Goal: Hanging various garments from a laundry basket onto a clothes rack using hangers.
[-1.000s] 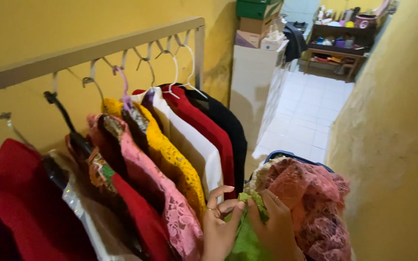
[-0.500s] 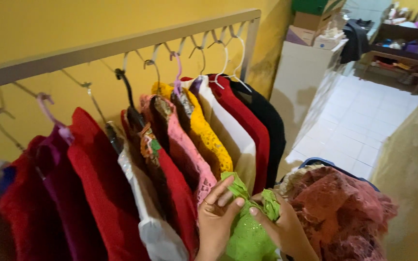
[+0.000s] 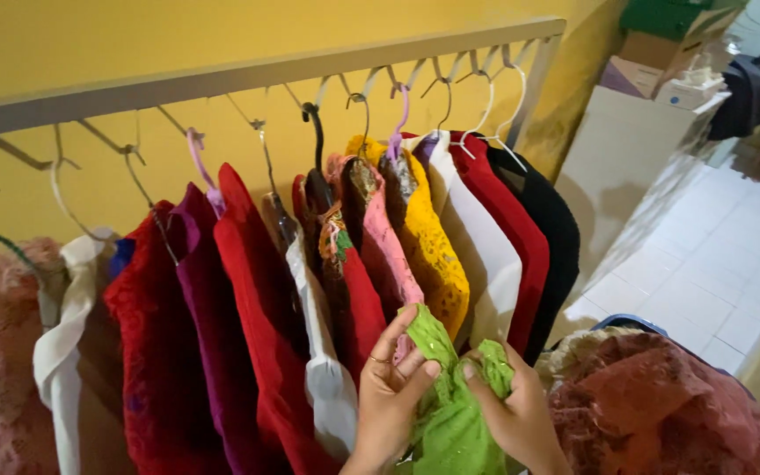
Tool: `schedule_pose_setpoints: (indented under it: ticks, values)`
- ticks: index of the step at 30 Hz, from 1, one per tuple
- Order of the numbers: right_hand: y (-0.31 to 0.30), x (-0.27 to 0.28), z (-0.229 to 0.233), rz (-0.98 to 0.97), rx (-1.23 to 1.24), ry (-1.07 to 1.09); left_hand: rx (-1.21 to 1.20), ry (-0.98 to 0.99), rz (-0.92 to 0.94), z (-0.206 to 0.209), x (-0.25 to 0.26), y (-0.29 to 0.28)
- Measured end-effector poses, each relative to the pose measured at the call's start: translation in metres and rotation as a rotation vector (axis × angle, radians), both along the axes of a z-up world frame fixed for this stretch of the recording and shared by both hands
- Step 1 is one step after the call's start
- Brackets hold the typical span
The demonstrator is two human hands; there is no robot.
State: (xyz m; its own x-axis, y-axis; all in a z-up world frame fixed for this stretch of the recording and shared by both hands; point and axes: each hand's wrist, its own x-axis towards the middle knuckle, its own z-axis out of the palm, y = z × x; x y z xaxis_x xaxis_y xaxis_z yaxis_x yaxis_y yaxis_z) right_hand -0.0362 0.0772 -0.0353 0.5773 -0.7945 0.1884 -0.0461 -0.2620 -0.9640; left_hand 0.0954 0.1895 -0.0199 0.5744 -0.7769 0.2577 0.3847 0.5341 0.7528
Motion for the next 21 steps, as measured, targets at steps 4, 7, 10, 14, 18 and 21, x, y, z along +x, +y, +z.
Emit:
schedule_pose_setpoints:
  ticks: [4,7,10,14,18,21]
  values:
    - [0.007,-0.001,0.027,0.191,0.088,-0.019,-0.129,0.199,-0.012,0.01,0.003,0.011]
    - [0.008,0.002,0.037,0.345,-0.004,0.2,-0.162,0.143,0.108,0.008,0.011,0.017]
    - [-0.004,0.002,0.01,0.347,-0.266,0.395,-0.277,0.155,0.212,0.01,0.021,0.024]
    - [-0.011,0.01,-0.028,0.222,-0.024,0.583,-0.153,0.067,0.322,0.014,0.022,0.034]
    - [0.006,0.017,-0.023,0.276,0.352,0.509,-0.03,-0.034,0.278,0.001,0.019,0.045]
    - [0.021,0.015,-0.019,0.316,0.429,0.456,0.076,-0.173,0.304,-0.054,0.018,0.055]
